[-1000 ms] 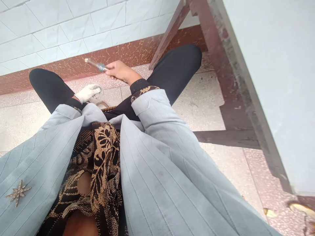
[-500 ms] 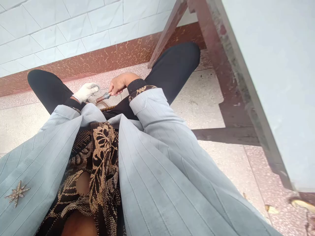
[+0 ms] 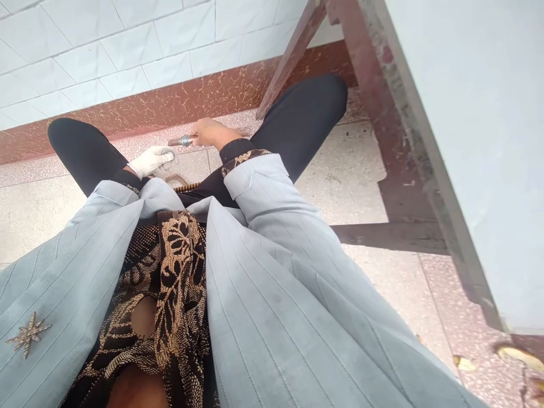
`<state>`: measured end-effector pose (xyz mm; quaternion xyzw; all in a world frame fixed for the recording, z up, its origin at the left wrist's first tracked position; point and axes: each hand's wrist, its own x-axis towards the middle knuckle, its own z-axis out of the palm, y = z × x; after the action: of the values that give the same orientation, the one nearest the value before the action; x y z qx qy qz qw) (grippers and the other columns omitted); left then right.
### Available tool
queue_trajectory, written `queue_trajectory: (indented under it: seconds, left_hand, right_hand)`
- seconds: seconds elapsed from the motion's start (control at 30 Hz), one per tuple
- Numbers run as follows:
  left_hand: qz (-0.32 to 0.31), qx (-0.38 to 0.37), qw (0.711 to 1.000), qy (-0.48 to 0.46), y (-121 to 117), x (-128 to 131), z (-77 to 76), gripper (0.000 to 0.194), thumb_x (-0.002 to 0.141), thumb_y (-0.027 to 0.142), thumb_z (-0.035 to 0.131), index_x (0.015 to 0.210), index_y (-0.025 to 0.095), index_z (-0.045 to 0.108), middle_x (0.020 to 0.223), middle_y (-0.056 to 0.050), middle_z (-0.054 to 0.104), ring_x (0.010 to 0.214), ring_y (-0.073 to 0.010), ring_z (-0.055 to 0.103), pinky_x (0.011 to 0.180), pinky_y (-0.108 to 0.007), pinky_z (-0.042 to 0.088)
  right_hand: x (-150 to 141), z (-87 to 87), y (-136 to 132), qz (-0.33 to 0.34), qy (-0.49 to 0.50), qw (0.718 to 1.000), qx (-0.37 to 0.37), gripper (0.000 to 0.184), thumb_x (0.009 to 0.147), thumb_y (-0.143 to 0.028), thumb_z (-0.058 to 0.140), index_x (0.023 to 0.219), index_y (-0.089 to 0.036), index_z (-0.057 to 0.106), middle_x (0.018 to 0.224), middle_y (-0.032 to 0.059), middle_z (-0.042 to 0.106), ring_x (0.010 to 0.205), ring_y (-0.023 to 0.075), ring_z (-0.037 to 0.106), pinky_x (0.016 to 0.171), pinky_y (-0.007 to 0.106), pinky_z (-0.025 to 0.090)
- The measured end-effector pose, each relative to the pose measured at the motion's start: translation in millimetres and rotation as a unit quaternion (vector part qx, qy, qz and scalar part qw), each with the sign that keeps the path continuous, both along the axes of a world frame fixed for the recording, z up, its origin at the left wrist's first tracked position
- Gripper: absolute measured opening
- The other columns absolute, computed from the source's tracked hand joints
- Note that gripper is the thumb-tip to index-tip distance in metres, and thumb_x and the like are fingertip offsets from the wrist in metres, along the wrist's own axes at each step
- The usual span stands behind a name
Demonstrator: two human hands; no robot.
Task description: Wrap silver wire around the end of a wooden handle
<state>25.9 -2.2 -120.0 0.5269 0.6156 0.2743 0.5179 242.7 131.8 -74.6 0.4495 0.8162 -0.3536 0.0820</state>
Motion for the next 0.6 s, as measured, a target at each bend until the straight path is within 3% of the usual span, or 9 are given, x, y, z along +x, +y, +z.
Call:
queue_trajectory:
  seconds: [0.1, 0.2, 0.37, 0.5, 0.6]
  left_hand:
    - [-0.016, 0.022, 0.999, 0.018, 0.2, -1.7, -0.9, 0.021, 0.101, 0.024, 0.086, 0.085, 0.021, 0.073, 0.07, 0.003, 0.061, 0.064, -0.0139, 0.049, 0.068, -0.029, 0.044]
    - [-0.012, 0.052, 0.998, 0.042, 1.0, -5.0, -4.0, 0.022, 0.096, 0.032, 0.089, 0.086, 0.022, 0.072, 0.07, 0.003, 0.061, 0.069, -0.0155, 0.053, 0.072, -0.03, 0.047]
    - [0.012, 0.072, 0.996, 0.049, 4.2, -10.2, -10.1, 0.022, 0.097, 0.036, 0.09, 0.091, 0.02, 0.076, 0.076, 0.0, 0.068, 0.081, -0.0189, 0.065, 0.083, -0.031, 0.056]
    - [0.038, 0.061, 0.997, 0.021, 3.4, -8.8, -10.7, 0.025, 0.107, 0.038, 0.09, 0.097, 0.018, 0.078, 0.084, -0.003, 0.074, 0.078, -0.018, 0.066, 0.081, -0.031, 0.058]
    - [0.031, 0.045, 0.999, 0.0, 0.8, -4.5, -8.2, 0.033, 0.115, 0.04, 0.09, 0.094, 0.02, 0.074, 0.076, 0.0, 0.067, 0.067, -0.0143, 0.06, 0.072, -0.028, 0.055]
  right_hand:
    - [1.4, -5.1, -0.1, 0.067, -0.072, 0.994, -0.056, 0.021, 0.116, -0.02, 0.094, 0.134, -0.009, 0.098, 0.087, 0.0072, 0.078, 0.1, 0.0218, 0.078, 0.097, 0.03, 0.058]
    - [1.9, -5.9, -1.0, 0.128, -0.117, 0.979, -0.102, 0.037, 0.12, -0.037, 0.096, 0.144, -0.009, 0.097, 0.102, 0.0095, 0.084, 0.106, 0.0228, 0.082, 0.101, 0.033, 0.06]
    - [4.9, -2.9, 4.0, 0.207, -0.045, 0.964, -0.161, 0.038, 0.126, -0.037, 0.087, 0.151, -0.007, 0.092, 0.091, 0.0016, 0.073, 0.09, 0.0136, 0.071, 0.091, 0.025, 0.055]
    - [9.0, 0.9, 4.2, 0.168, 0.07, 0.962, -0.204, 0.026, 0.124, -0.024, 0.088, 0.143, -0.008, 0.09, 0.089, 0.0018, 0.073, 0.084, 0.0119, 0.062, 0.088, 0.024, 0.054]
    - [7.6, 1.0, 2.0, 0.084, 0.174, 0.967, -0.169, 0.029, 0.129, -0.022, 0.078, 0.154, -0.011, 0.085, 0.098, 0.0046, 0.079, 0.089, 0.0132, 0.063, 0.09, 0.022, 0.057]
